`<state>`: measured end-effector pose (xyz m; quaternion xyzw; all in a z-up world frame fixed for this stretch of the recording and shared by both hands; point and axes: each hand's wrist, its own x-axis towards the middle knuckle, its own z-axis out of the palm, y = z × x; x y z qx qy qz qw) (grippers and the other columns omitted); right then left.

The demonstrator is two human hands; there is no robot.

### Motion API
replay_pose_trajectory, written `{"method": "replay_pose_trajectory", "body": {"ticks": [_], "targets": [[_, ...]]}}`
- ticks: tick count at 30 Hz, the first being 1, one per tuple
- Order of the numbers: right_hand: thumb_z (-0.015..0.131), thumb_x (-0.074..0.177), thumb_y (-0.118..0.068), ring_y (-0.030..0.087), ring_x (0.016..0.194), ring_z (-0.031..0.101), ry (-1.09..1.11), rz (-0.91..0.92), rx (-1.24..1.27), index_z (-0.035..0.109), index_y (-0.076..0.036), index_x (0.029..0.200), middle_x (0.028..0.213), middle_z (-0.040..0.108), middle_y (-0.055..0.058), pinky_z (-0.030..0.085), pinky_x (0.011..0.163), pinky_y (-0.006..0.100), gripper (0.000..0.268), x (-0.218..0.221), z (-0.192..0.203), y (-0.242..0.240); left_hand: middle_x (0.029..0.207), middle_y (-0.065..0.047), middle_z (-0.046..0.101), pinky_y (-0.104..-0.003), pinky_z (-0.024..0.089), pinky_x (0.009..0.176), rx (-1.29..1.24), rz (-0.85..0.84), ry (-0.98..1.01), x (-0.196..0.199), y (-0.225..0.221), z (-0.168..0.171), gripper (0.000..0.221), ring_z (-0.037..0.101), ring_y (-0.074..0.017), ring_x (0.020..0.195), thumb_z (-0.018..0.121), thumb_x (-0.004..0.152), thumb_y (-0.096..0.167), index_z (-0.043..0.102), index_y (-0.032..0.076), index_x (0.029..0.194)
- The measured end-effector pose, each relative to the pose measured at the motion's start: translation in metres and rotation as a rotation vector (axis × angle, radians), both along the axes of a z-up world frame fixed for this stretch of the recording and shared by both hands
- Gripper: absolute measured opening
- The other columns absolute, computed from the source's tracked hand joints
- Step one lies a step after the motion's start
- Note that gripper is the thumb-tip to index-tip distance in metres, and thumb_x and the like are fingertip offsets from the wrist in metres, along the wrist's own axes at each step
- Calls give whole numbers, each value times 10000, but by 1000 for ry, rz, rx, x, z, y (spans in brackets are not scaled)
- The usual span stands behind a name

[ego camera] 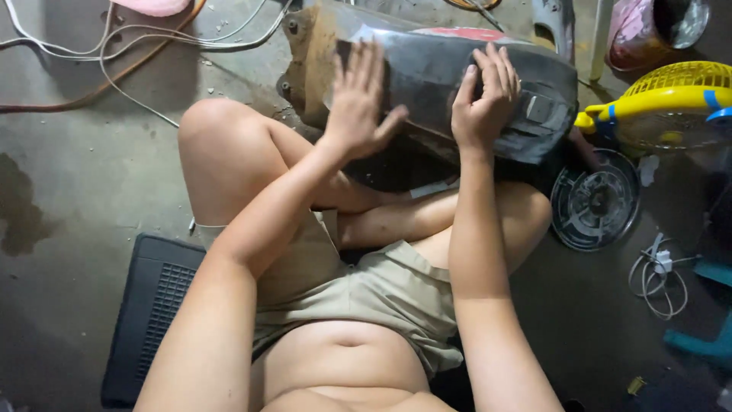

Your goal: Sanding the surface of a motorcycle fuel tank by hand using sandpaper to prepare it for painting or repair.

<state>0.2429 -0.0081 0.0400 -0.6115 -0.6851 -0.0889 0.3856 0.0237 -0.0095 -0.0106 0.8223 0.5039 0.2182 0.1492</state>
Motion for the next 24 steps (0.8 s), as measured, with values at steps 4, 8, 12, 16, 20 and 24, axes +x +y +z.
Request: {"method": "replay_pose_trajectory", "body": {"ticks": [4,8,12,16,20,24], "targets": [[624,970,-73,359,1253,611,-3,-14,-16,735,-10,1136,1269,718,155,396,1091,455,209,-3,2,-2,1741,-156,115,-546,-90,1264,104,-199,37,-7,-7,-3,909,17,-305,1607,473,1087,637,242,-16,1676],[614,982,-76,346,1276,596,9,-4,-5,730,-16,1151,1283,712,145,399,1097,459,213,-2,0,-4,1755,-199,49,-583,-29,1339,-29,108,-77,-3,10,-21,863,4,-360,1637,432,1136,591,54,32,1675],[613,965,-79,359,1250,611,5,-3,-13,724,-13,1139,1269,714,151,409,1073,465,216,-5,3,-5,1748,-150,97,-528,-175,1249,236,-282,47,-2,-27,-9,946,-43,-292,1606,425,1080,705,258,-2,1685],[615,970,-76,365,1259,609,-6,6,-8,733,-5,1141,1271,717,160,403,1081,463,220,-4,-1,-3,1733,-131,255,-523,-56,1288,84,-123,-111,-4,-2,-6,825,131,-300,1618,524,1072,577,260,60,1659],[613,982,-88,361,1259,611,-17,6,12,731,-8,1147,1274,715,152,417,1078,467,218,-2,-1,-5,1754,-180,78,-646,66,1320,2,88,-172,-1,-6,-7,884,54,-385,1644,573,1102,518,134,1,1670],[621,956,-65,356,1254,612,-18,-28,9,735,-11,1128,1263,720,152,406,1092,466,213,-8,2,-2,1738,-206,72,-626,-89,1248,13,-90,-87,6,-42,1,904,-29,-376,1612,499,1060,568,206,-43,1659]]}}
